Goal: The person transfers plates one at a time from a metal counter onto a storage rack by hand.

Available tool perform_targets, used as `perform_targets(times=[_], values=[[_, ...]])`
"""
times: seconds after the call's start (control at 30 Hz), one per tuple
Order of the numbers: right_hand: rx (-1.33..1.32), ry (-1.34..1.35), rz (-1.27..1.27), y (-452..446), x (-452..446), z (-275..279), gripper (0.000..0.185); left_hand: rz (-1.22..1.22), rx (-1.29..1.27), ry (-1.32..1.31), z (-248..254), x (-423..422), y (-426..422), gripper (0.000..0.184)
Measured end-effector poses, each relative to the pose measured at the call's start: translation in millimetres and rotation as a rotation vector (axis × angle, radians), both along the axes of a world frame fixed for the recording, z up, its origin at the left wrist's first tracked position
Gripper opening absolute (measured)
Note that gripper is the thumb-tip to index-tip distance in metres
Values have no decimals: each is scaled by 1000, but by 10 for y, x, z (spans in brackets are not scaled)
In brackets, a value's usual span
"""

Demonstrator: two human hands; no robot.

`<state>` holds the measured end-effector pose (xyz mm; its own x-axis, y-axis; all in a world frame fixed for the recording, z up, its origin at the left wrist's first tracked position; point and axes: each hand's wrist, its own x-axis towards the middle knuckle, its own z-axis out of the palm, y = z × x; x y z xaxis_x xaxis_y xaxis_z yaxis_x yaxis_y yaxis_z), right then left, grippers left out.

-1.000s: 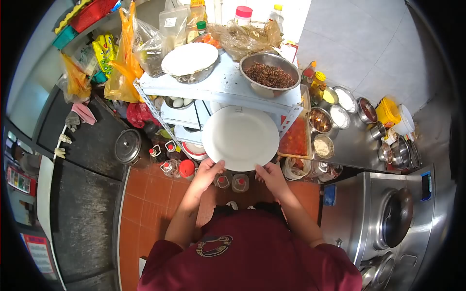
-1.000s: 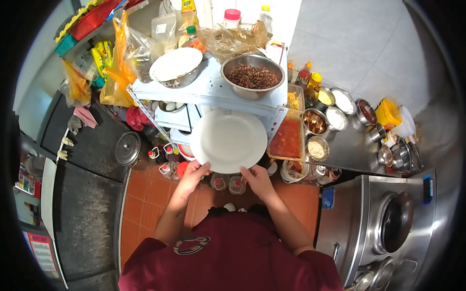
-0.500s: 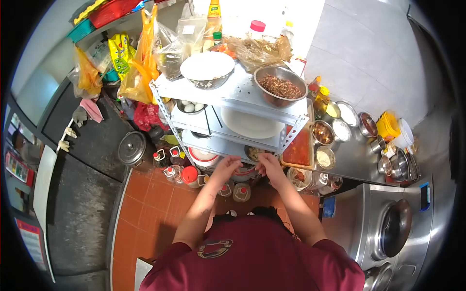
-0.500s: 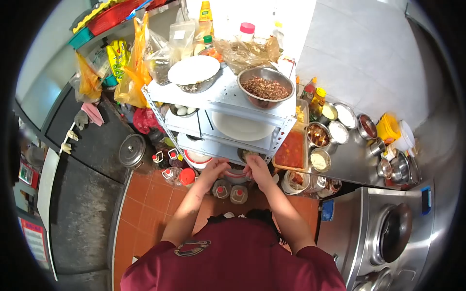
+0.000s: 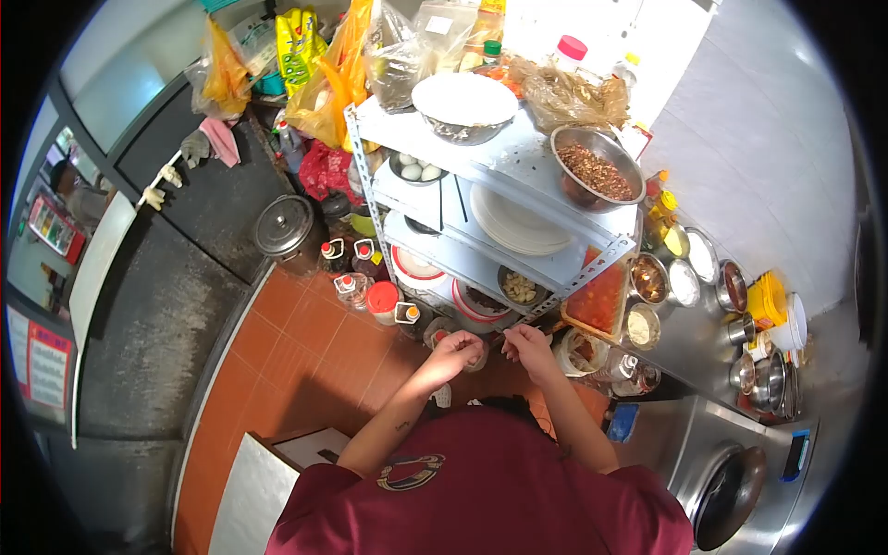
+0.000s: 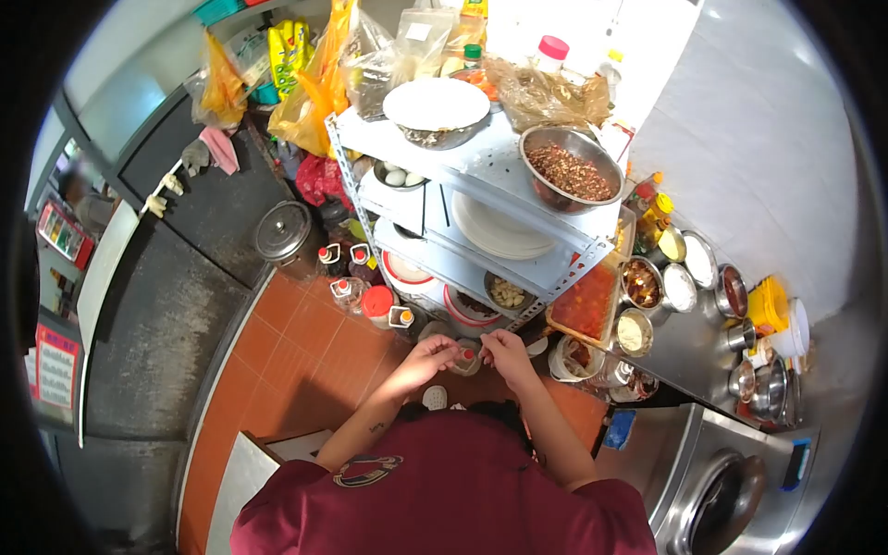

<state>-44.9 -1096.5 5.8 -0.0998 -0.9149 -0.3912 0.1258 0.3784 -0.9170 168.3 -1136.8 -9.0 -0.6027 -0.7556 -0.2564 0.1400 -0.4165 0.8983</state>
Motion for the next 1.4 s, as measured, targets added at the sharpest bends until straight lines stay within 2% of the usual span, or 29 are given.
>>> perform_targets(times=[0.27, 0.5, 0.67, 0.8, 0.9, 1.07, 1.1, 1.13, 1.4], values=[[-14, -5, 142, 230, -181, -15, 16, 110, 24, -54, -118, -182, 369, 12], [-61, 15, 245, 842, -842, 137, 13, 137, 68, -99, 3, -825, 914, 13], [-64, -32, 256, 1436, -1548, 18, 10, 156, 90, -98, 80, -1288, 1490, 13], [-67, -65, 282, 1839, -1953, -120, 8, 214, 110, -129, 326, -1483, 2070, 15], [-52, -78, 330, 2055, -2136, -135, 8, 296, 87, -128, 259, -1575, 2500, 16], [-28, -66, 493, 2265, -2193, -145, 7, 442, 69, -153, -21, -1621, 3131, 16], [-26, -56, 536, 2281, -2168, -168, 7, 460, 56, -172, -9, -1597, 3232, 16], [-22, -75, 559, 2290, -2121, -175, 7, 491, 84, -283, 254, -1577, 3332, 16], [-3, -106, 765, 2459, -1503, -100, 7, 675, 99, -182, 243, -1271, 4022, 18]])
